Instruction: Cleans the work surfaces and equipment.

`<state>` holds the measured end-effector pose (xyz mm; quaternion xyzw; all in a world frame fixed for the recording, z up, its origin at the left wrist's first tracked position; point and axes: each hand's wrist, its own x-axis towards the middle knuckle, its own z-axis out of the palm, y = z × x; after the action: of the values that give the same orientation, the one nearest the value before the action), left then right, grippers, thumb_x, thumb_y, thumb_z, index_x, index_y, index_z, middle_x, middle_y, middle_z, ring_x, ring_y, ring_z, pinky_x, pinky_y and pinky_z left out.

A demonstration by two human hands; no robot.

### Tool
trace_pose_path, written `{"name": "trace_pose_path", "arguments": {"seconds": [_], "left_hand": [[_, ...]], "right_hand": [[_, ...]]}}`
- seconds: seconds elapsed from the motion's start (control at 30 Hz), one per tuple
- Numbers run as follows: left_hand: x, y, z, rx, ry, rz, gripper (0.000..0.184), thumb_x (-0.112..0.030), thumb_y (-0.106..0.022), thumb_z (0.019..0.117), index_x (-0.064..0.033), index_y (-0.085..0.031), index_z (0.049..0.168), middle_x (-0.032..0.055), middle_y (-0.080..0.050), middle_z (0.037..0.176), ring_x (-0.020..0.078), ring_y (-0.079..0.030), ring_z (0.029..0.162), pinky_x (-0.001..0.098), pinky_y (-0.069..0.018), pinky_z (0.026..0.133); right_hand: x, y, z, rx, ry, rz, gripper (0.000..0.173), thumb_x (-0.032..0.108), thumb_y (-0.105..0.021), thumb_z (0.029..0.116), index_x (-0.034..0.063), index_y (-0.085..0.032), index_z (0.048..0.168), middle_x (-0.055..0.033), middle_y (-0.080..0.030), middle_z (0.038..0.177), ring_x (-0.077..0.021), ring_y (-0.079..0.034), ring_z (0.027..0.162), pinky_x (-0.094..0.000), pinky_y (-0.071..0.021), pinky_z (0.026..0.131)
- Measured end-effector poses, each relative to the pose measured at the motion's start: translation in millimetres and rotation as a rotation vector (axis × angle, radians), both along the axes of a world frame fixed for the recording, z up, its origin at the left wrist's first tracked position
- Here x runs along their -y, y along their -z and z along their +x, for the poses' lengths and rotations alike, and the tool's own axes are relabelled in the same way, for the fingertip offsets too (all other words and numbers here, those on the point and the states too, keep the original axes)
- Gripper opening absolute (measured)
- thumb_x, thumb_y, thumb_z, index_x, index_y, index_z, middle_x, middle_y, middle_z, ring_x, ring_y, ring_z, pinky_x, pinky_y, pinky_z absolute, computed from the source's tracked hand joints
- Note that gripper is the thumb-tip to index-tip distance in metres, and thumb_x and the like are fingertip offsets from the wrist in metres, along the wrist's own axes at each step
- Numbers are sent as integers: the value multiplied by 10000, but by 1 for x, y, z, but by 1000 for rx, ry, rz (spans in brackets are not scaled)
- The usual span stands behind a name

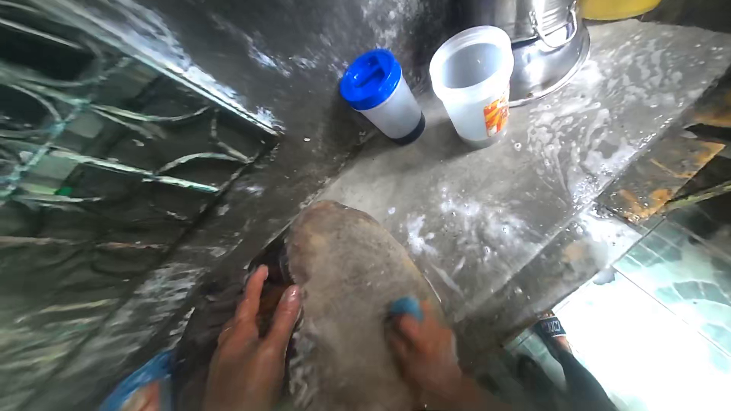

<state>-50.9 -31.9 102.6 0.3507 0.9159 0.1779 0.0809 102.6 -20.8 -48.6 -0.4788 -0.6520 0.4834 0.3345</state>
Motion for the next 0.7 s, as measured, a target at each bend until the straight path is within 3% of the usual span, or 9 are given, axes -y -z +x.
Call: {"name": "trace_pose_path", "arguments": {"seconds": [0.07,0.1,0.23,0.33,0.37,0.43,0.53,0.6,0.7], "left_hand": [[5,4,-3,-52,7,4,706,-486,-558,986,-152,-381,1582,236,-483,1503,363,-527,1318,558,-430,1062],[8,4,0,-91,6,18,699,-481,-588,978,-104,-434,1546,282,-515,1437,397,-551,1245,568,-445,1018],[28,5,35,-166,74,93,476,-274,-438,1070,54,-580,1384,363,-491,1426,449,-466,1358,497,-379,1139],[42,27,40,-198,171,268,416,-135,-362,1084,135,-587,1307,339,-511,1402,315,-502,1345,352,-399,1140],[41,29,41,-201,182,286,422,-127,-345,1086,146,-578,1308,338,-510,1403,301,-501,1347,341,-391,1145],[41,31,39,-252,200,268,440,-134,-327,1092,156,-576,1310,349,-524,1403,336,-504,1366,367,-372,1167],[47,31,38,-305,209,214,487,-165,-278,1087,133,-577,1329,333,-524,1429,382,-486,1393,424,-353,1187],[45,34,35,-304,221,224,499,-172,-257,1092,122,-571,1345,317,-518,1447,372,-472,1410,428,-346,1196],[51,36,30,-281,251,253,501,-169,-252,1091,127,-555,1357,308,-507,1461,359,-457,1423,423,-330,1204]], "right_hand": [[-12,49,4,219,-176,-217,269,337,-605,986,145,-741,1117,-210,-672,1222,-336,-736,837,-505,-601,674],[-18,49,3,254,-230,-267,301,355,-573,1001,155,-726,1166,-204,-651,1272,-342,-731,889,-511,-596,716],[-17,-61,-17,-121,-125,0,214,263,-683,953,120,-769,1086,-217,-686,1184,-284,-733,776,-425,-604,602],[-8,-101,-11,-345,-5,69,142,162,-715,926,86,-785,1023,-198,-704,1068,-244,-714,738,-376,-605,588],[-2,-86,-7,-278,63,79,109,156,-745,885,102,-793,967,-187,-718,1020,-238,-713,687,-376,-596,541],[7,-11,2,-55,90,11,121,198,-751,865,120,-798,946,-193,-732,1029,-277,-724,667,-432,-592,524],[3,91,21,266,-196,-388,315,360,-561,1022,170,-715,1221,-208,-623,1333,-358,-720,960,-528,-588,790],[-1,68,13,202,-139,-296,296,345,-611,989,140,-741,1157,-222,-656,1264,-349,-731,904,-513,-597,723],[2,-40,-18,-176,24,56,177,252,-729,913,109,-789,999,-189,-722,1090,-269,-735,758,-402,-601,576]]}}
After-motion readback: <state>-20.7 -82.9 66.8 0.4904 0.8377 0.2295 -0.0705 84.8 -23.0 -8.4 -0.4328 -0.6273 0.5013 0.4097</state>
